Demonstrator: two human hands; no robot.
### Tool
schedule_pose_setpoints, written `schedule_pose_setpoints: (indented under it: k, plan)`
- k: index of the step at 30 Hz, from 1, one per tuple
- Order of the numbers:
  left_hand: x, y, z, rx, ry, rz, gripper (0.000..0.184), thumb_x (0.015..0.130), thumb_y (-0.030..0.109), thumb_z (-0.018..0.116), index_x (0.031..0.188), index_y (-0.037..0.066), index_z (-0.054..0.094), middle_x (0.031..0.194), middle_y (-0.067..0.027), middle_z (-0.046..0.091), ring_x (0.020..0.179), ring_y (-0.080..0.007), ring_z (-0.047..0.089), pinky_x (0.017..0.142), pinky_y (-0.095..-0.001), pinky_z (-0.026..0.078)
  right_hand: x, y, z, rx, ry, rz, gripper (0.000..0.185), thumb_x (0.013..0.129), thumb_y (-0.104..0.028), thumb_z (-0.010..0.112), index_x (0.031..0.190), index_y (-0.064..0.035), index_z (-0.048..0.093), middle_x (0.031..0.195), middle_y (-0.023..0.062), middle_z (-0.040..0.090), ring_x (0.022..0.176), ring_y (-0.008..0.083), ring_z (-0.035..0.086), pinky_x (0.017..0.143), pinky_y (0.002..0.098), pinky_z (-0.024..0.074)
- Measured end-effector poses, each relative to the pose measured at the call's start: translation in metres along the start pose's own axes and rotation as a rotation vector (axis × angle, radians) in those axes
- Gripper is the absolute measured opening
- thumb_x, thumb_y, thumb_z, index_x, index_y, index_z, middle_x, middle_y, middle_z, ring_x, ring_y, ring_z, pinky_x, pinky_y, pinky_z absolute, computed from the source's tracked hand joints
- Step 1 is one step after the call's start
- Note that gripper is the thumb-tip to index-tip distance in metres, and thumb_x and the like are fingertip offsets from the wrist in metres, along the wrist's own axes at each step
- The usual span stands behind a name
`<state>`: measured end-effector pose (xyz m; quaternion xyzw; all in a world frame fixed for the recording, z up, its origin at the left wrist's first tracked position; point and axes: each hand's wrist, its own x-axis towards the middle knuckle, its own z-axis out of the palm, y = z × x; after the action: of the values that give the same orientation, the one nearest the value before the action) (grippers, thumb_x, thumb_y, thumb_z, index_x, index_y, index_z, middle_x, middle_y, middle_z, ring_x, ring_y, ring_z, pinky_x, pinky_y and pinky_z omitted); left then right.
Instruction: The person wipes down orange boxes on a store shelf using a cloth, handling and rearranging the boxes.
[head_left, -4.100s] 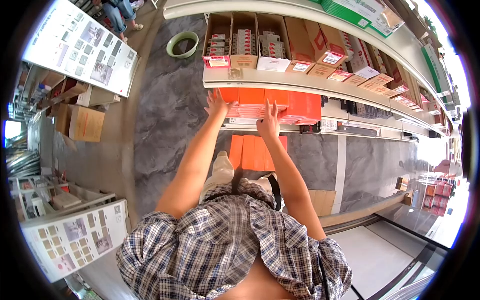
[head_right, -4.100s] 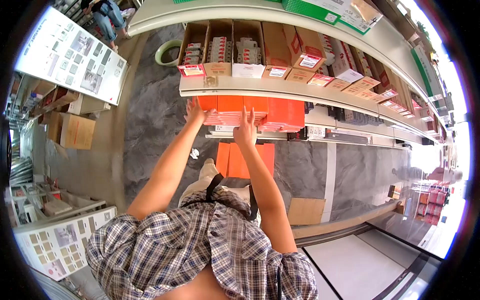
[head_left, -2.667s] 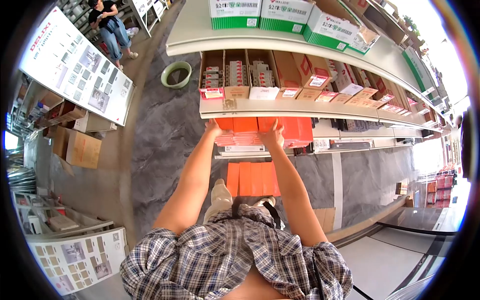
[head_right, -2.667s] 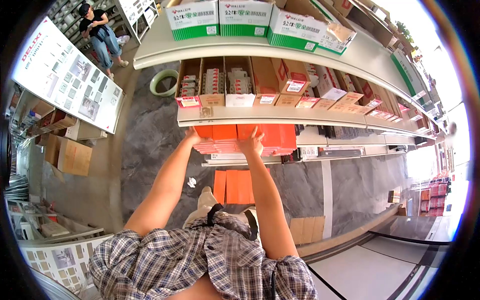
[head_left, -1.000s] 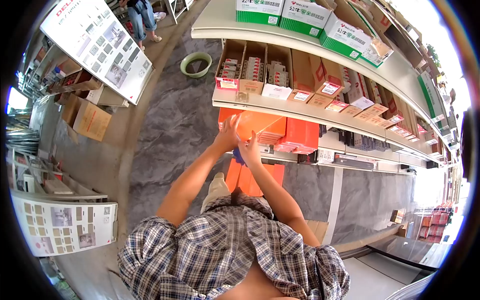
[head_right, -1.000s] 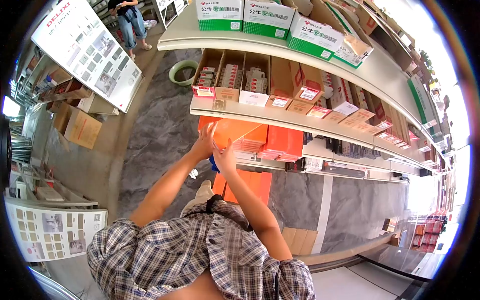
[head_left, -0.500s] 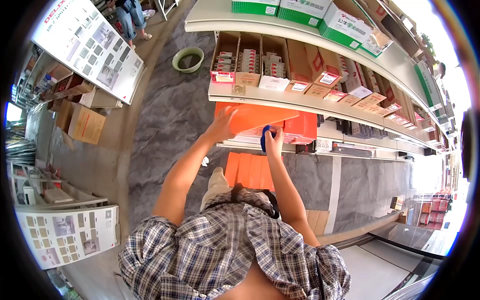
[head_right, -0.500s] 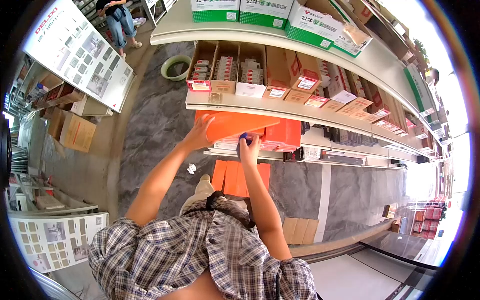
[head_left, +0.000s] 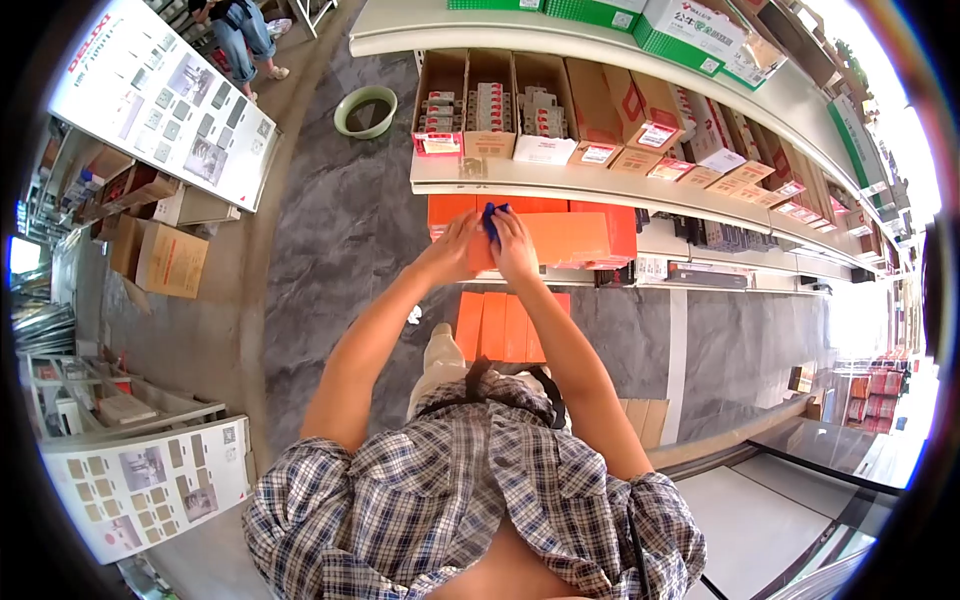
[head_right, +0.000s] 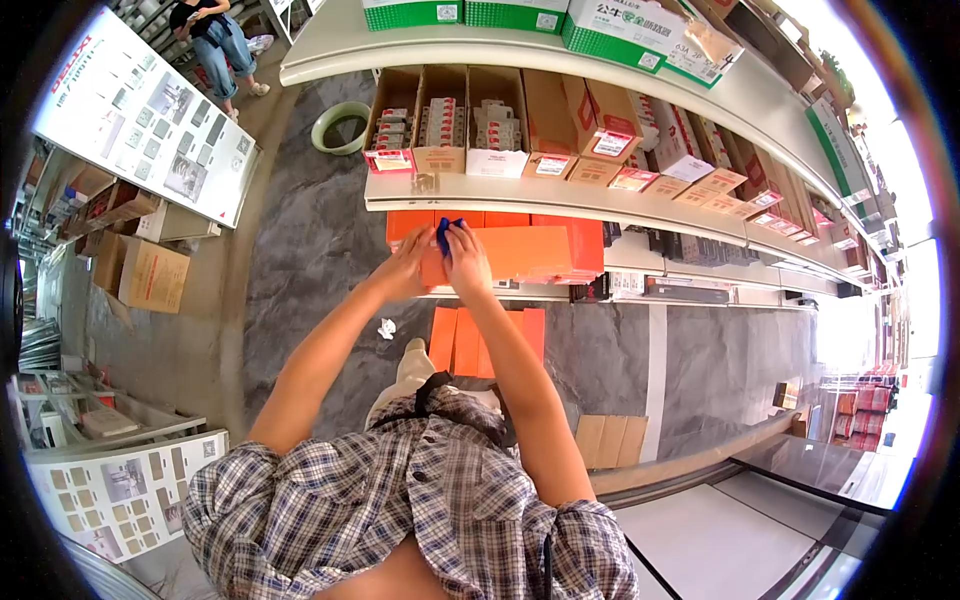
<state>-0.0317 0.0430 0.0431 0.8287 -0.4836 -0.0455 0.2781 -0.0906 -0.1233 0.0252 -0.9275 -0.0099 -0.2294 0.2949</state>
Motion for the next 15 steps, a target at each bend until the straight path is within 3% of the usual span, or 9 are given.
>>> schedule_pose_setpoints:
  k: [2,4,9,12,15]
  plan:
    - [0.003,-0.007,0.006,0.002,0.038,0.061,0.109,0.063,0.03,0.076,0.138,0.001,0.002,0.139,-0.0241,0.019,0.13,-0.0393,0.022,0.1,-0.048,0.034,-0.003,0.018,-0.005,-0.022,0.031,0.035,0.042,0.07,0.003,0.052,0.112,-0.0023,0.054,0.12,0.0151,0.05,0.118,0.0349,0.04,0.1,0.0404,0.0342]
    - [0.006,-0.002,0.001,-0.036,0.0,-0.054,0.111,0.064,0.034,0.077,0.139,0.004,0.001,0.14,-0.0236,0.016,0.13,-0.04,0.02,0.101,-0.05,0.032,-0.006,0.036,-0.019,-0.029,0.105,0.146,0.043,0.071,0.005,0.047,0.113,-0.0006,0.053,0.121,0.016,0.05,0.117,0.0355,0.042,0.1,0.0405,0.0349]
    - [0.008,0.001,-0.003,-0.121,0.018,-0.052,0.112,0.063,0.034,0.078,0.139,0.005,0.002,0.139,-0.0223,0.017,0.128,-0.0416,0.024,0.1,-0.0505,0.032,-0.016,0.079,-0.031,-0.161,0.22,0.385,0.042,0.074,-0.002,0.048,0.116,0.004,0.05,0.121,0.0214,0.049,0.115,0.0365,0.043,0.1,0.04,0.0345]
    - [0.01,0.004,-0.005,-0.112,-0.035,-0.101,0.113,0.061,0.03,0.079,0.139,0.005,0.001,0.138,-0.0217,0.018,0.127,-0.0401,0.025,0.1,-0.0498,0.032,-0.012,0.057,-0.021,-0.181,0.225,0.34,0.041,0.075,-0.004,0.049,0.115,0.0041,0.051,0.121,0.0216,0.048,0.115,0.0365,0.044,0.1,0.0396,0.0351]
    - [0.012,0.002,-0.001,-0.184,-0.014,-0.08,0.116,0.059,0.026,0.08,0.139,0.005,0.0,0.139,-0.0217,0.016,0.128,-0.0397,0.024,0.102,-0.0473,0.03,-0.005,0.019,-0.002,0.004,0.034,0.155,0.04,0.078,-0.013,0.054,0.116,0.0023,0.05,0.121,0.0195,0.049,0.116,0.0343,0.044,0.098,0.0386,0.0373]
